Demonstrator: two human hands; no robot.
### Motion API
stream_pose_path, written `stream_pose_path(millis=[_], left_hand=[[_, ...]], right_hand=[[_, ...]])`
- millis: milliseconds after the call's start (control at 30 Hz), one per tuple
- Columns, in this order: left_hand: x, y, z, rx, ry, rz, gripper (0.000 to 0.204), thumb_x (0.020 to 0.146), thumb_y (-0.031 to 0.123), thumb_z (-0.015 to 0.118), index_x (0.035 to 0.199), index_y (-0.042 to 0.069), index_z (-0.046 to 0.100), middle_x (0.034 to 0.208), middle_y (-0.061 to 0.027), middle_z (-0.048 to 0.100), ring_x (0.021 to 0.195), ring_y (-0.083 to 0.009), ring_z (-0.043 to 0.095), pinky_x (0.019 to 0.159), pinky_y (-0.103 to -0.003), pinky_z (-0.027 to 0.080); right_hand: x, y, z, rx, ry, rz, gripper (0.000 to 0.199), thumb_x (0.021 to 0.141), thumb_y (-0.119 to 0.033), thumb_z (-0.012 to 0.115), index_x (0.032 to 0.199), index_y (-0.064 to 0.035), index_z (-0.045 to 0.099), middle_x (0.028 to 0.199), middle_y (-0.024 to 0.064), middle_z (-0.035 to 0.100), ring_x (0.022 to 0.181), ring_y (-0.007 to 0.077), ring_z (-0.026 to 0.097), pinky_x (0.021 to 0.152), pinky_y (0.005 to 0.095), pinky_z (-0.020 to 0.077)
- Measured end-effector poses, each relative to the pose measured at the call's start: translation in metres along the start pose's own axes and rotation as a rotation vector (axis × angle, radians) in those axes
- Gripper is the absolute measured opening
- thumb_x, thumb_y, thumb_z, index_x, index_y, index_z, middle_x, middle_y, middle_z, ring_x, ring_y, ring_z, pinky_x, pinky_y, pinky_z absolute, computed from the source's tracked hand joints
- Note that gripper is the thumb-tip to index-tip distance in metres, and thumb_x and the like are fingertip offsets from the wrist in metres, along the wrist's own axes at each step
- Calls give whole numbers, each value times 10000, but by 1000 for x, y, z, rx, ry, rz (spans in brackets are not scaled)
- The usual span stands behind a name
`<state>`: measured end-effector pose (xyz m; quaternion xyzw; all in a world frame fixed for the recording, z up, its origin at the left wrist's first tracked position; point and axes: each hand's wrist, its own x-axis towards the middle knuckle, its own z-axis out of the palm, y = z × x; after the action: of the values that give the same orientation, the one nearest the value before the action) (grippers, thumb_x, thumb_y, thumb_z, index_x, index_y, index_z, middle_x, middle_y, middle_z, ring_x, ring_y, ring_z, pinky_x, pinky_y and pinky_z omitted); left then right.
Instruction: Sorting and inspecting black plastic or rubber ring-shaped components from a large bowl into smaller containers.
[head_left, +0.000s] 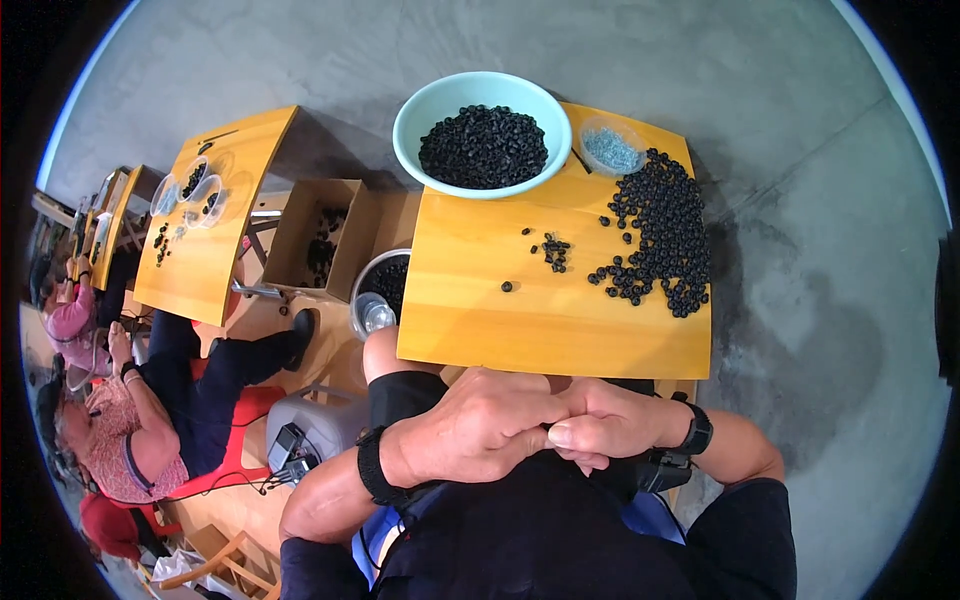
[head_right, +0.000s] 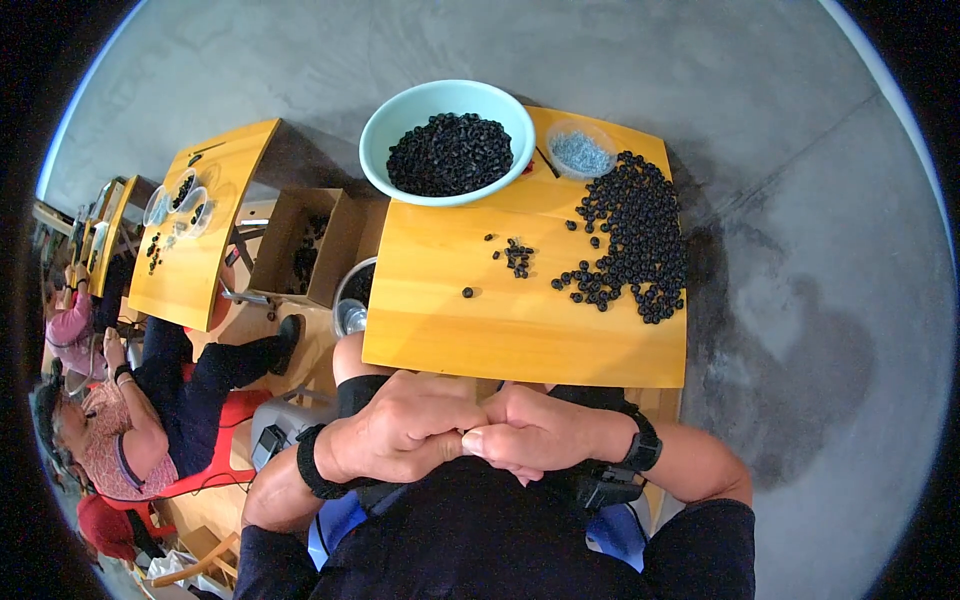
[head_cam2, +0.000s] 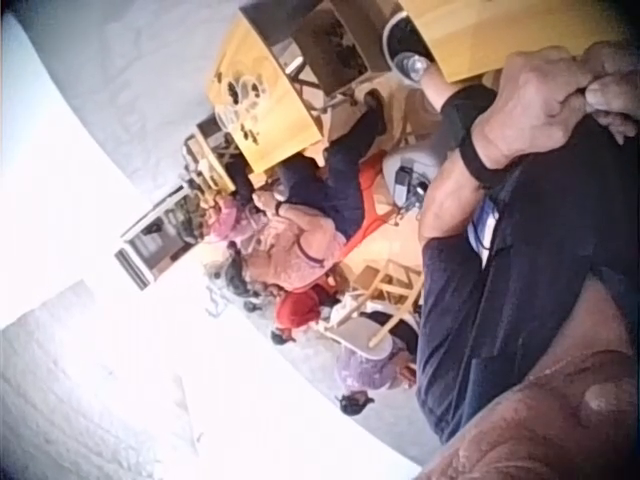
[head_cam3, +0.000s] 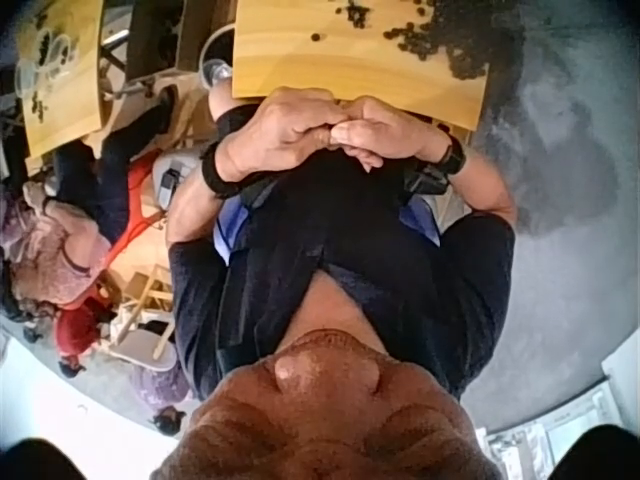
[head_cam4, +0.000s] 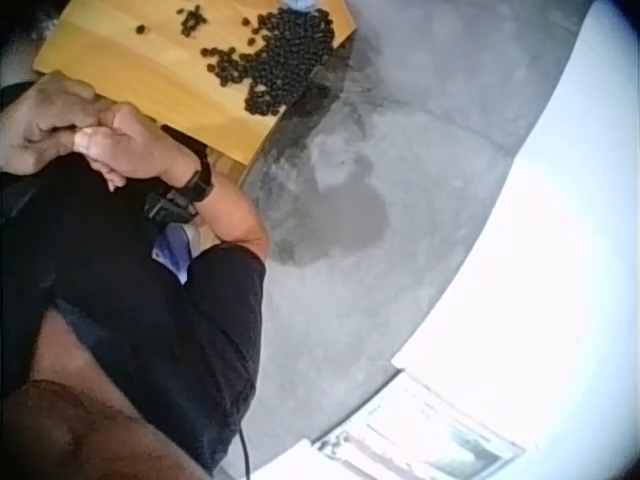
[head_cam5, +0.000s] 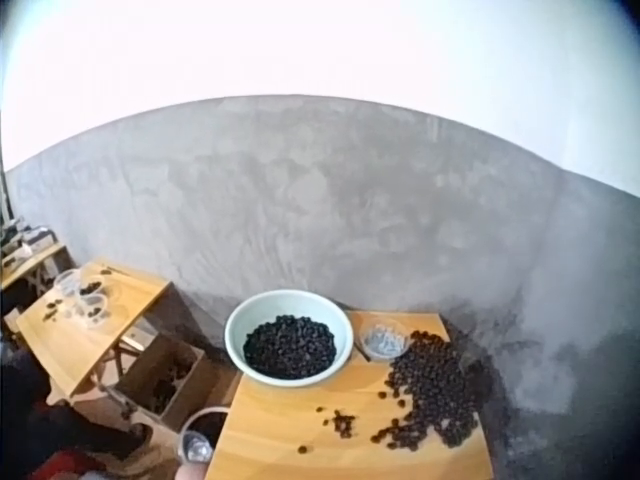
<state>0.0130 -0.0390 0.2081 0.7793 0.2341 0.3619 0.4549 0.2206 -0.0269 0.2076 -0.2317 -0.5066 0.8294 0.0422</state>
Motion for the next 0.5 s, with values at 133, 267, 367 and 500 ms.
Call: stream_pose_path(millis=[133, 267, 367, 500], left_hand=[[0, -1, -2, -25, -2, -20, 212, 734, 16, 706, 940, 45, 667, 669, -98, 542, 632, -297, 560, 556, -392, 420], [0, 1, -3, -94, 3, -50, 255, 752, 14, 709, 1002, 50, 675, 688, -102, 563, 652, -296, 574, 573, -375, 434], [-3, -9, -3, -232, 0, -79, 246, 774, 12, 708, 1017, 46, 683, 716, -105, 583, 670, -272, 590, 595, -349, 446], [-6, -22, -1, -385, -109, -285, 132, 817, 15, 699, 949, 25, 692, 761, -65, 608, 684, -158, 574, 615, -288, 434]], right_hand=[[2, 5, 5, 5, 53, -24, 334, 963, -238, 444, 700, -38, 494, 543, -3, 487, 425, 93, 491, 445, 256, 469], [3, 3, 13, 102, 112, -37, 311, 959, -219, 426, 710, -44, 487, 548, -10, 476, 431, 94, 489, 482, 287, 494], [7, 14, 11, 100, 139, -99, 311, 955, -212, 418, 695, -52, 475, 542, -2, 461, 430, 107, 479, 507, 316, 514], [11, 37, 12, 299, 189, -63, 311, 936, -233, 470, 686, -47, 457, 555, 15, 400, 451, 146, 481, 567, 376, 547]])
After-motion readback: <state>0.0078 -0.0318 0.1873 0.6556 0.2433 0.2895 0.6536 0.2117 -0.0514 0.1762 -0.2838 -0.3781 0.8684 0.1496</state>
